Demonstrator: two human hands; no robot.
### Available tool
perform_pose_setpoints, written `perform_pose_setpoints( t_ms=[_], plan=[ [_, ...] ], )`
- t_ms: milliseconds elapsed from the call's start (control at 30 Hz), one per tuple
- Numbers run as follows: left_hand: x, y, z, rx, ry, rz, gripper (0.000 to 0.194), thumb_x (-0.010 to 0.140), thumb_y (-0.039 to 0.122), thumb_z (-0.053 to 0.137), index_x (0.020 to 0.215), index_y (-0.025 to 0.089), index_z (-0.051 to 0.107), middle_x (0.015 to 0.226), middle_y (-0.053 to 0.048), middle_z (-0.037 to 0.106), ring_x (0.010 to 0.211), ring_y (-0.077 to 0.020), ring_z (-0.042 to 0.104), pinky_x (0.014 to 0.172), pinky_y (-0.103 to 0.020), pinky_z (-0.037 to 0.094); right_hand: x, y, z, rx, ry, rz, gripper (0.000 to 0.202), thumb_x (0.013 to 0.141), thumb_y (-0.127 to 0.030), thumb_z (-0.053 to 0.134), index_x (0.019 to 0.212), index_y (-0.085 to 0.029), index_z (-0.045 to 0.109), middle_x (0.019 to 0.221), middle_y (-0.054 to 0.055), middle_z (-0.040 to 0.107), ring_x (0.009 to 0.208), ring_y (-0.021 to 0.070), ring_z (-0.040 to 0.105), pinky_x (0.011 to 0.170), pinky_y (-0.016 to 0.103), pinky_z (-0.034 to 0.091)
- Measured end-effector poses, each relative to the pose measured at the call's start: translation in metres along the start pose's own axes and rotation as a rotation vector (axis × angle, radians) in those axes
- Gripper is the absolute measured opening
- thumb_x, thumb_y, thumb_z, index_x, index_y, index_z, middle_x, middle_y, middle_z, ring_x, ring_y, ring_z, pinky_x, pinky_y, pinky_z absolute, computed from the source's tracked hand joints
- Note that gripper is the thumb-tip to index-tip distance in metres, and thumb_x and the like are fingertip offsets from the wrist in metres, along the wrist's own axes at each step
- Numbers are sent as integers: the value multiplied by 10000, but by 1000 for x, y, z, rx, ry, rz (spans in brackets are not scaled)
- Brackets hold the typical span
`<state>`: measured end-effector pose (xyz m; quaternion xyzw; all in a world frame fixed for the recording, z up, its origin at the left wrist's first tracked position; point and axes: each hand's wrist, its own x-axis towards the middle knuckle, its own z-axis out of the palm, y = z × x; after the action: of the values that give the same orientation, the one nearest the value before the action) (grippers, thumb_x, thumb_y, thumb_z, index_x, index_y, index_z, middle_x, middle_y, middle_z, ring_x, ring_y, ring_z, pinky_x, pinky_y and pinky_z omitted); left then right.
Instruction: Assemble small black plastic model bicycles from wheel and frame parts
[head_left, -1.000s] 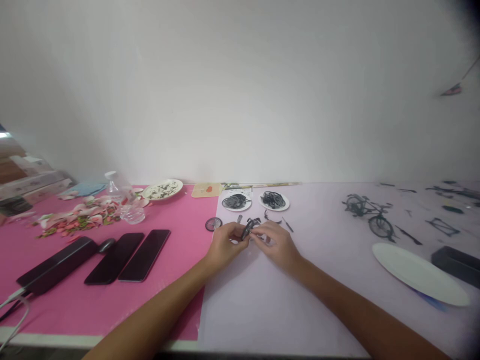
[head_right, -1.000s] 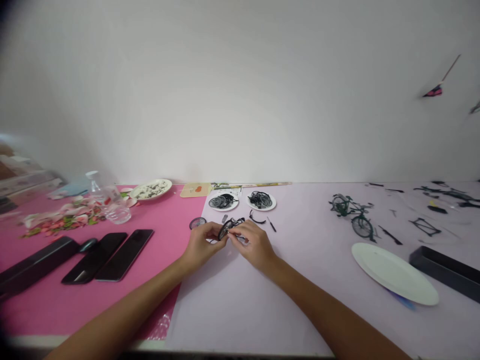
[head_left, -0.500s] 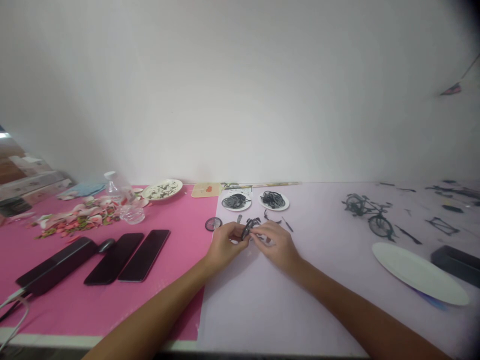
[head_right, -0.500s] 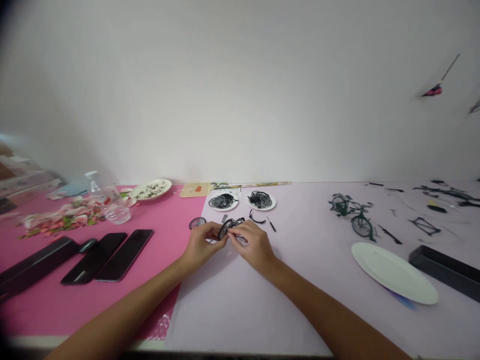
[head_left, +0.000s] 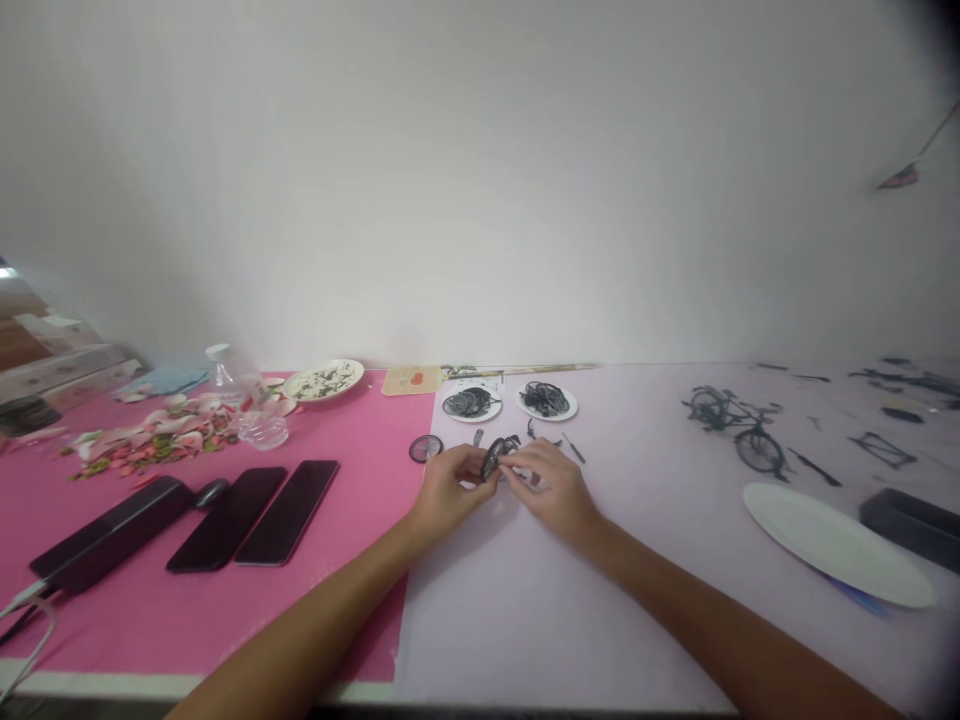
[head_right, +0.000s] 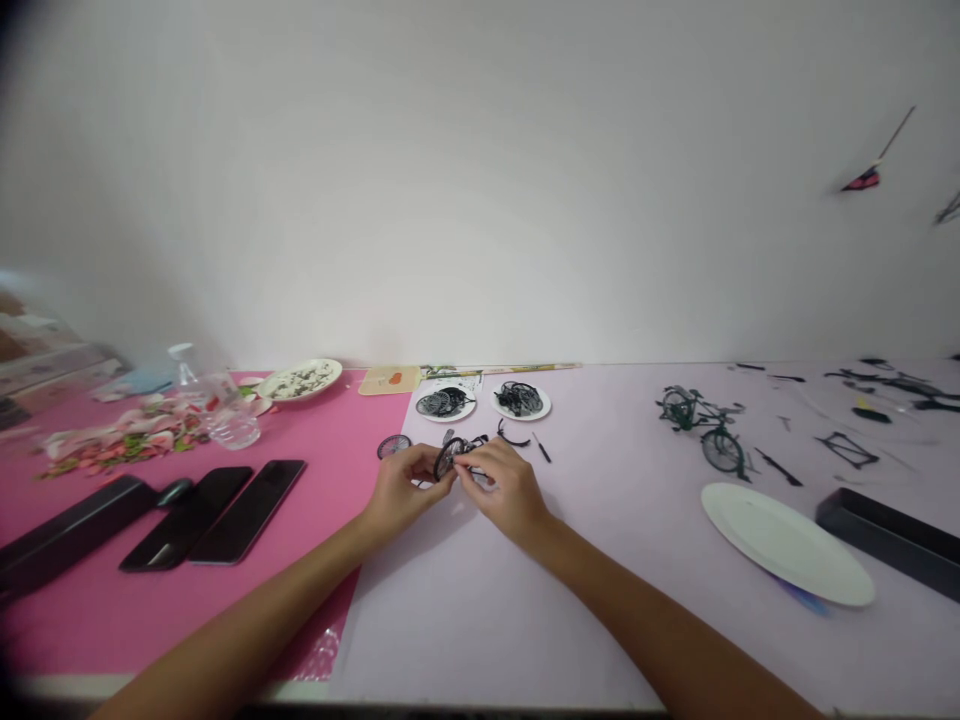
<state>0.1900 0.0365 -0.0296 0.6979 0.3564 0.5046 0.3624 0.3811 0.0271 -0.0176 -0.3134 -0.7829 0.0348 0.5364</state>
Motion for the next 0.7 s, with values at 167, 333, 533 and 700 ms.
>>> perform_pose_setpoints(
  t_ms=[167,333,533,700],
  plan=[
    [0,1,0,-1,2,-5,221,839,294,752,992,139,719,851,-64,748,746,-161,705,681,-247,589,-1,2,0,1,0,2,157,925,-157,685,1017,-260,758,882,61,749,784,215,660,642,356,568],
    [0,0,0,16,11,-19,220,837,305,752,985,145,718,849,-64,753,749,-168,709,683,-255,594,-1,1,-1,-3,-9,24,142,931,-178,682,1013,-261,762,885,63,749,791,220,661,669,372,581],
    [0,1,0,12,13,5,218,841,304,747,979,138,718,848,-65,751,741,-164,706,673,-249,590,-1,1,0,-11,10,20,134,919,-170,698,1001,-258,757,878,58,753,789,220,664,678,373,582],
    [0,2,0,12,16,6,196,836,286,751,961,139,716,840,-62,752,741,-165,710,674,-250,592,-1,1,1,-25,16,41,94,914,-189,710,963,-259,750,872,60,753,799,228,663,649,369,572]
  ],
)
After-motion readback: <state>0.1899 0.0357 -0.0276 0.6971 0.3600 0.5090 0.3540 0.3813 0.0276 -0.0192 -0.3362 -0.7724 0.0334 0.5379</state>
